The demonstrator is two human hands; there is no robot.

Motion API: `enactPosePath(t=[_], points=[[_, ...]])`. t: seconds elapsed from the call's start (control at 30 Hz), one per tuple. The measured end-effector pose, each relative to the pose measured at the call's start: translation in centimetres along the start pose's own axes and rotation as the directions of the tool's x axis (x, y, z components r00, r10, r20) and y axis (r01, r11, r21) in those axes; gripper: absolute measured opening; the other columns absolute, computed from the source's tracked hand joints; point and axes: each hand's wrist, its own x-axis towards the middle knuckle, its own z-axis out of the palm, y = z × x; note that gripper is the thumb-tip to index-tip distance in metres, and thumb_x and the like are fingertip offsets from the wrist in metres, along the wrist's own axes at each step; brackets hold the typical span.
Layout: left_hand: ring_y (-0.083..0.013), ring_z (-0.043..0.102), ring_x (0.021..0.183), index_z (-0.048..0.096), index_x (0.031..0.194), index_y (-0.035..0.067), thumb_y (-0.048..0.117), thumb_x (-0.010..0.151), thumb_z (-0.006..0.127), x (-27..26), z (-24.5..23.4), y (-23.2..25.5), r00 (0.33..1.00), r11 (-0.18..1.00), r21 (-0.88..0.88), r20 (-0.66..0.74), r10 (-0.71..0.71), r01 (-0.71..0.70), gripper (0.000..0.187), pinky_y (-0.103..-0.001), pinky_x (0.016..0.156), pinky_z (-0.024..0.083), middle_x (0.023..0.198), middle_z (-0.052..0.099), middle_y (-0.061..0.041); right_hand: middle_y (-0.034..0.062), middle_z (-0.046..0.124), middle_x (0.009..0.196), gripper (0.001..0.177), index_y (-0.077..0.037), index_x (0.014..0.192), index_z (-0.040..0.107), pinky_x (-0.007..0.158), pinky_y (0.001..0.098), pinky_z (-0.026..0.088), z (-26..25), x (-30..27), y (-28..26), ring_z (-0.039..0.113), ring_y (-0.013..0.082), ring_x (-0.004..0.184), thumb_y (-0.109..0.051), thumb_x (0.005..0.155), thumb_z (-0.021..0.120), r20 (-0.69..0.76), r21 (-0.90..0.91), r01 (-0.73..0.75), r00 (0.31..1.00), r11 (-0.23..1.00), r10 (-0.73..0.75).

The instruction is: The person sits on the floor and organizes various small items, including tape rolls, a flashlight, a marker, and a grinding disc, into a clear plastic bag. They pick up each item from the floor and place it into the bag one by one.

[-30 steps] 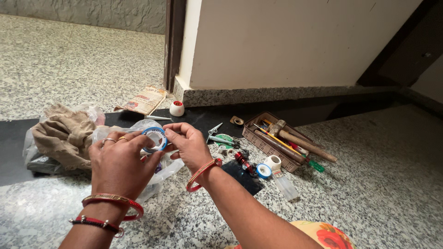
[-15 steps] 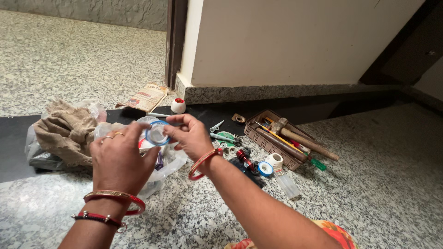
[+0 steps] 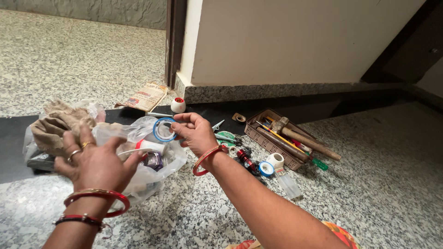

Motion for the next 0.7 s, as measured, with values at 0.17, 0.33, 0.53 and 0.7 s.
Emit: enactPosePath(t=[0.17, 0.33, 0.53, 0.7], points=[[-0.0515, 0.002, 0.154, 0.072, 0.128, 0.036, 0.075, 0.067, 0.078, 0.9, 1.3, -1.7, 0.953, 0.973, 0.039, 0.196, -0.231, 0.227, 0.072, -0.08, 0.109, -0.001, 0.17, 0.012, -0.016, 0.0017, 0.076, 0.093, 0.03, -0.007, 0.119, 0.064, 0.06, 0.0245, 0.05, 0.0, 0.6, 0.1, 0.068, 0.0064, 0.078, -0.018, 0.092, 0.072, -0.008, -0.001, -0.009, 1.0, 1.0, 0.009], [-0.0446, 0.049, 0.136, 0.07, 0.128, 0.011, 0.064, 0.077, 0.076, 1.1, 1.9, -2.5, 0.958, 0.968, -0.093, 0.198, -0.209, 0.231, 0.074, -0.074, 0.105, 0.033, 0.146, 0.055, -0.02, 0.0016, 0.076, 0.092, 0.03, -0.007, 0.119, 0.064, 0.059, 0.024, 0.05, -0.2, 1.1, 0.8, 0.068, 0.0061, 0.077, -0.018, 0.092, 0.072, -0.01, 0.0, -0.006, 1.0, 1.0, 0.006], [-0.0398, 0.068, 0.11, 0.071, 0.13, 0.01, 0.049, 0.081, 0.078, 0.1, 1.2, -1.9, 0.994, 0.983, -0.169, -0.075, -0.084, 0.07, 0.063, -0.051, 0.092, 0.055, 0.125, 0.07, -0.019, 0.0018, 0.075, 0.091, 0.03, -0.006, 0.12, 0.064, 0.061, 0.0241, 0.051, -0.1, 1.3, 1.7, 0.068, 0.0072, 0.075, -0.017, 0.093, 0.072, 0.0, 0.028, -0.008, 1.0, 1.0, 0.008], [-0.0393, 0.07, 0.103, 0.076, 0.126, 0.017, 0.032, 0.083, 0.077, -0.4, 0.5, -1.5, 0.984, 0.96, -0.253, -0.099, -0.15, 0.121, 0.045, -0.05, 0.091, 0.055, 0.121, 0.072, -0.014, 0.0018, 0.075, 0.092, 0.031, -0.006, 0.12, 0.064, 0.063, 0.024, 0.051, -0.1, 1.5, 2.1, 0.068, 0.0071, 0.077, -0.018, 0.093, 0.072, 0.007, 0.019, -0.019, 1.0, 1.0, 0.019]])
